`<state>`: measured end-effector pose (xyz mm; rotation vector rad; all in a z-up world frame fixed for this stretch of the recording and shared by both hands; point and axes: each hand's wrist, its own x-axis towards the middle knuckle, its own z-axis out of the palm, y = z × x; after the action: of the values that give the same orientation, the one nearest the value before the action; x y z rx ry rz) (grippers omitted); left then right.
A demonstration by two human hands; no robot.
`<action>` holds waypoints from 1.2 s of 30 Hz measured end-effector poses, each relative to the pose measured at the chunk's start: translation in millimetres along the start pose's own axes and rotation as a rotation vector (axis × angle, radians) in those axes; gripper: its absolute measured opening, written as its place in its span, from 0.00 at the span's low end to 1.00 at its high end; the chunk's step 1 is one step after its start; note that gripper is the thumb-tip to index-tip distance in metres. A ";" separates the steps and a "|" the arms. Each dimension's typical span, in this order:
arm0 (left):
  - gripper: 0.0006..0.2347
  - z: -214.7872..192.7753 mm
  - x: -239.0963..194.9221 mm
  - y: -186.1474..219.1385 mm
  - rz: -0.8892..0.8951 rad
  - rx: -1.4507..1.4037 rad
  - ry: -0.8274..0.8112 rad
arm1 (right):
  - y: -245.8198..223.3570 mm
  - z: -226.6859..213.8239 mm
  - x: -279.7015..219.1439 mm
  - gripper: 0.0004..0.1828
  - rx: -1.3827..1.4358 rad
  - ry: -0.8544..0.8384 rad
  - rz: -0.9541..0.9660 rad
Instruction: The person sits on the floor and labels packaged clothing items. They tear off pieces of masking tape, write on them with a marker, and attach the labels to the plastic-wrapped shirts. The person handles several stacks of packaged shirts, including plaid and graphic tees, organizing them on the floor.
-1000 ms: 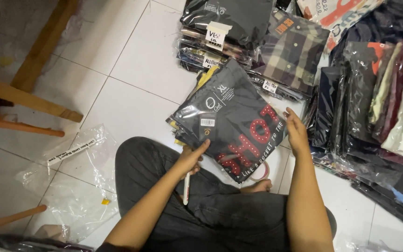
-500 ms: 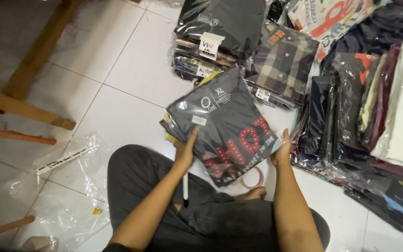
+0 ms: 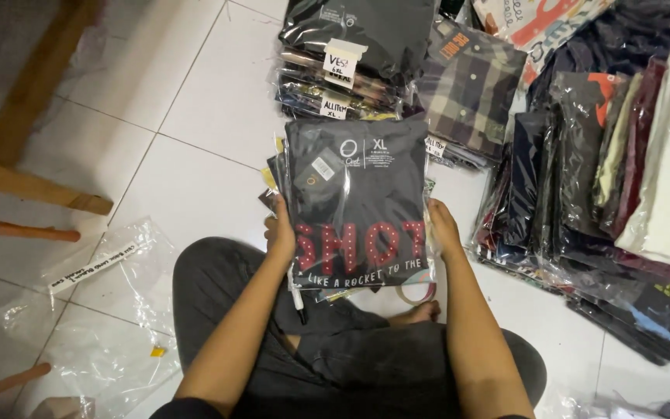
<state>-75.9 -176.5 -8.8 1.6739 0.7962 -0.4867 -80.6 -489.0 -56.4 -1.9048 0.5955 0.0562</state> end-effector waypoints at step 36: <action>0.26 27.9 57.8 -60.2 0.393 0.313 -0.243 | -42.4 -11.3 -49.8 0.35 -0.257 -0.240 0.029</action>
<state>-77.4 -182.6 -96.6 1.9550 0.2088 -0.5423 -108.6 -468.0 0.0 -2.0973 0.4691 0.3903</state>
